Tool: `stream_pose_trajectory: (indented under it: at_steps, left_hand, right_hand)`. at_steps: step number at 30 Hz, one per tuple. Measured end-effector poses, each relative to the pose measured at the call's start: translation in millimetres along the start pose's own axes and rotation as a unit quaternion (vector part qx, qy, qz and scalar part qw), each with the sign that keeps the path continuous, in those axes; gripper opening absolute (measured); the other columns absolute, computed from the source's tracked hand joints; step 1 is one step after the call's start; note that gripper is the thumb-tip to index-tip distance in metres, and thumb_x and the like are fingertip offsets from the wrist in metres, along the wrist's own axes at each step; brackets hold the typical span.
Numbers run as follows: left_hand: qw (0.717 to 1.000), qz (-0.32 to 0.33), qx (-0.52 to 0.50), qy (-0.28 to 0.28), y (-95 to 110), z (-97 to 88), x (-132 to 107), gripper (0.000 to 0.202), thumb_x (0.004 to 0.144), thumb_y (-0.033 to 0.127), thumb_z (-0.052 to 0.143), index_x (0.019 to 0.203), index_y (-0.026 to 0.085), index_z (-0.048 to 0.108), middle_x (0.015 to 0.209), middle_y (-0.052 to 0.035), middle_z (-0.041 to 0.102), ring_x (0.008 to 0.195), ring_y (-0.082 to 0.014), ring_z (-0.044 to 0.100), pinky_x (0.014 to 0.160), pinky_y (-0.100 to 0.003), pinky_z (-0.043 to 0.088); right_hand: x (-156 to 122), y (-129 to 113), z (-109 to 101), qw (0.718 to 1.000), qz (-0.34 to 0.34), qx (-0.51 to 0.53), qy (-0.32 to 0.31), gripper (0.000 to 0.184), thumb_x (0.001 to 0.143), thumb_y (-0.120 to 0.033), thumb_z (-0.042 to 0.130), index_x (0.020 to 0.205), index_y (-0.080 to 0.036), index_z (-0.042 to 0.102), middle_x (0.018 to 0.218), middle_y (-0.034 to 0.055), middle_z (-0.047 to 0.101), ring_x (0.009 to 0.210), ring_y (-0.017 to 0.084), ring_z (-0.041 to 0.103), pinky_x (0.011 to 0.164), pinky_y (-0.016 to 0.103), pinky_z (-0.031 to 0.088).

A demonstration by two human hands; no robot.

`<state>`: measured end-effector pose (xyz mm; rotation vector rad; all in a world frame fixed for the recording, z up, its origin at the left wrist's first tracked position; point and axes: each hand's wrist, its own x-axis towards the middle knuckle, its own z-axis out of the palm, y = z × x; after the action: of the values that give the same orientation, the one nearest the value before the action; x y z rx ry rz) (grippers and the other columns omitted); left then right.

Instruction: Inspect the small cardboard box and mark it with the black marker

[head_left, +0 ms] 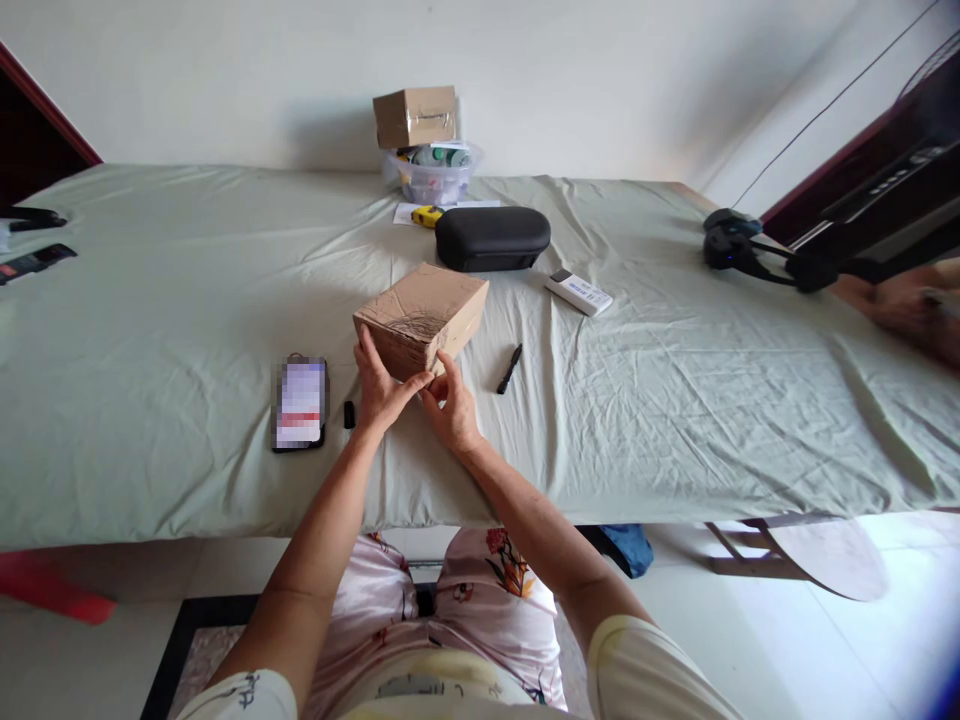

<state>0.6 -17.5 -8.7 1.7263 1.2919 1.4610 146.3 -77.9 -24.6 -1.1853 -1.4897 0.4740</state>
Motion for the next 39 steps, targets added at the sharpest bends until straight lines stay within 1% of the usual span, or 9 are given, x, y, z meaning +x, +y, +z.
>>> stream_pose_trajectory:
  at_steps: [10,14,16,19,22,26,29,34,39]
  left_hand:
    - [0.999,0.009,0.030,-0.005,-6,-7.9,6,0.137,0.062,0.052,0.099,0.170,0.024,0.019,0.174,-0.0248,0.027,0.166,-0.0449,0.028,0.136,-0.063,0.025]
    - [0.999,0.032,0.035,0.005,-2,-7.6,3,0.126,0.073,0.058,0.093,0.171,0.026,0.021,0.177,-0.0241,0.023,0.168,-0.0438,0.024,0.136,-0.064,0.026]
    - [0.997,0.050,0.048,0.014,1,-7.1,2,0.107,0.085,0.063,0.082,0.170,0.026,0.029,0.178,-0.0234,0.021,0.169,-0.0438,0.023,0.135,-0.064,0.027]
    - [0.994,0.088,0.064,0.006,2,-6.8,2,0.065,0.100,0.063,0.063,0.154,0.027,0.057,0.178,-0.0184,0.027,0.168,-0.0405,0.028,0.134,-0.061,0.032]
    - [0.990,0.118,0.073,0.006,0,-7.5,3,0.045,0.105,0.059,0.055,0.132,0.027,0.073,0.175,-0.0145,0.037,0.162,-0.0350,0.042,0.131,-0.053,0.041]
    - [0.984,0.147,0.089,0.040,-2,-7.4,3,0.042,0.108,0.055,0.052,0.122,0.024,0.077,0.168,-0.0164,0.048,0.156,-0.0325,0.050,0.127,-0.052,0.047]
    - [0.976,0.191,0.101,0.038,1,-4.2,-2,0.037,0.107,0.052,0.056,0.120,0.025,0.078,0.165,-0.0156,0.051,0.153,-0.0297,0.055,0.125,-0.050,0.050]
    - [0.960,0.266,0.087,-0.011,13,1.2,-11,0.033,0.109,0.043,0.055,0.119,0.022,0.079,0.159,-0.0157,0.057,0.149,-0.0271,0.060,0.124,-0.049,0.053]
    - [0.967,0.242,0.082,-0.023,21,-0.5,-10,0.035,0.109,0.047,0.055,0.113,0.024,0.081,0.143,-0.0119,0.069,0.141,-0.0249,0.065,0.121,-0.049,0.056]
  right_hand:
    - [-4,-4,2,0.996,0.021,-0.014,-0.085,0.073,0.091,-0.017,0.057,0.162,-0.022,0.039,0.093,0.0010,0.073,0.070,0.012,0.060,0.068,0.025,0.051]
    - [-3,-3,4,0.988,0.056,-0.067,-0.131,0.068,0.091,-0.017,0.057,0.158,-0.022,0.046,0.105,0.0047,0.077,0.071,0.012,0.064,0.071,0.026,0.052]
    - [-2,-3,5,0.987,0.060,-0.067,-0.132,0.067,0.092,-0.019,0.056,0.159,-0.023,0.046,0.106,0.0044,0.077,0.071,0.012,0.065,0.072,0.026,0.053]
    - [1,-6,4,0.991,0.044,-0.050,-0.116,0.060,0.094,-0.021,0.057,0.154,-0.024,0.053,0.104,0.0031,0.076,0.071,0.011,0.065,0.075,0.026,0.054]
    - [4,-8,-1,0.998,0.016,-0.027,-0.063,0.047,0.098,-0.027,0.058,0.145,-0.024,0.061,0.097,0.0022,0.074,0.071,0.011,0.062,0.073,0.026,0.054]
    - [6,-12,-6,0.999,-0.031,-0.001,0.025,0.041,0.105,-0.044,0.057,0.140,-0.023,0.064,0.090,0.0013,0.069,0.069,0.011,0.058,0.069,0.026,0.052]
    - [7,-16,-9,0.999,-0.038,0.019,0.028,0.049,0.104,-0.056,0.059,0.139,-0.022,0.065,0.083,-0.0005,0.067,0.064,0.011,0.055,0.066,0.026,0.050]
    - [8,-24,-12,0.997,0.050,0.054,0.033,0.054,0.098,-0.070,0.063,0.125,-0.023,0.071,0.069,-0.0040,0.065,0.059,0.011,0.057,0.062,0.024,0.049]
    - [14,-26,-17,0.987,0.115,0.071,0.090,0.054,0.094,-0.072,0.066,0.115,-0.023,0.076,0.060,-0.0058,0.063,0.050,0.009,0.054,0.056,0.023,0.048]
